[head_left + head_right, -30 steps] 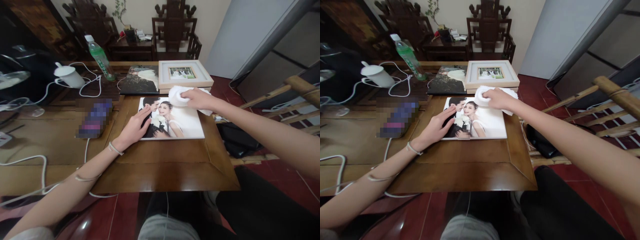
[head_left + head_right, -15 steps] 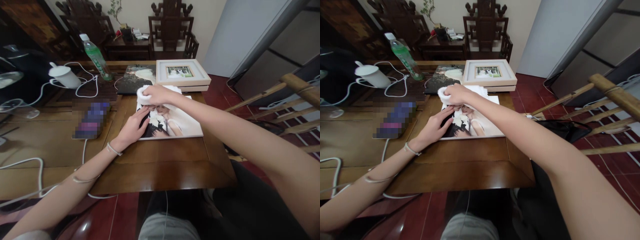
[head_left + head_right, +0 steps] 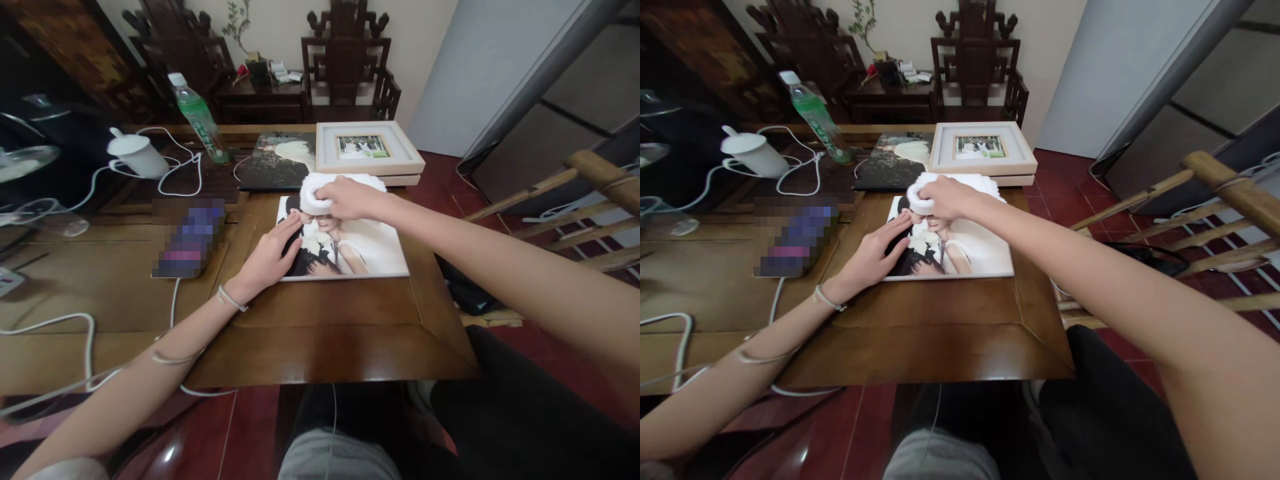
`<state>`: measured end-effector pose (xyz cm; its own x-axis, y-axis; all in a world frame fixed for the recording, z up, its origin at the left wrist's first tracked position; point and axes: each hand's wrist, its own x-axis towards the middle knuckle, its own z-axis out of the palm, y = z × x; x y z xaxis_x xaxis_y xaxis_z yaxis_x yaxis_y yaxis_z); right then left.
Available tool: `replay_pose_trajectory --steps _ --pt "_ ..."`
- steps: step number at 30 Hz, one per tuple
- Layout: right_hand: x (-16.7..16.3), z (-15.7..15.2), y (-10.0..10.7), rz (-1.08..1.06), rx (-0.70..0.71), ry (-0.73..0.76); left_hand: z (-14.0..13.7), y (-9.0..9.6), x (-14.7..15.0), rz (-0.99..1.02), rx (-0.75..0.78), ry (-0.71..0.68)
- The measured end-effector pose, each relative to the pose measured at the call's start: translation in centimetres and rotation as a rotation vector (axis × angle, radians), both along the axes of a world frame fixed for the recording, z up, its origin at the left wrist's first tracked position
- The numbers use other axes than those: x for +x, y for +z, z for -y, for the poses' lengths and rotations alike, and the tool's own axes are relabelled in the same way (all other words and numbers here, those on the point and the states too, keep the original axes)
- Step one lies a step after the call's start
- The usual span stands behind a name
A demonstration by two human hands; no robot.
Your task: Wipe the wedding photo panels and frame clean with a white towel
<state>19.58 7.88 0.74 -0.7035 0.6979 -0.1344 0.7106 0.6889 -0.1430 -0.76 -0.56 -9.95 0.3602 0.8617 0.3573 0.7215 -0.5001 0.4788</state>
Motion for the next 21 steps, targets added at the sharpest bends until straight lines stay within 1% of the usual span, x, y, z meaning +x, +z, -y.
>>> replay_pose_trajectory --steps 5,8,11,14,16,18,21 --pt "6.2 -0.9 -0.3 0.035 0.067 -0.103 0.0 0.0 -0.1 -0.003 0.002 -0.003" --pt "9.0 -0.3 -1.0 0.104 0.116 -0.15 0.0 0.1 -0.1 -0.004 0.001 0.0" --pt "10.2 2.6 -2.1 0.157 0.179 -0.163 0.0 0.0 -0.1 0.003 0.005 -0.005" --pt "10.7 7.3 -3.4 0.148 0.225 -0.125 0.0 -0.1 -0.1 0.014 -0.001 -0.014" --pt "11.2 10.4 -4.4 0.07 0.259 -0.015 -0.1 -0.1 -0.2 0.021 -0.002 -0.016" --pt "11.9 12.8 -5.4 -0.044 0.294 0.103 -0.1 -0.2 -0.2 0.023 0.002 -0.017" --pt "12.8 14.3 -6.1 -0.16 0.327 0.207 -0.1 -0.2 -0.2 0.02 0.003 -0.015"
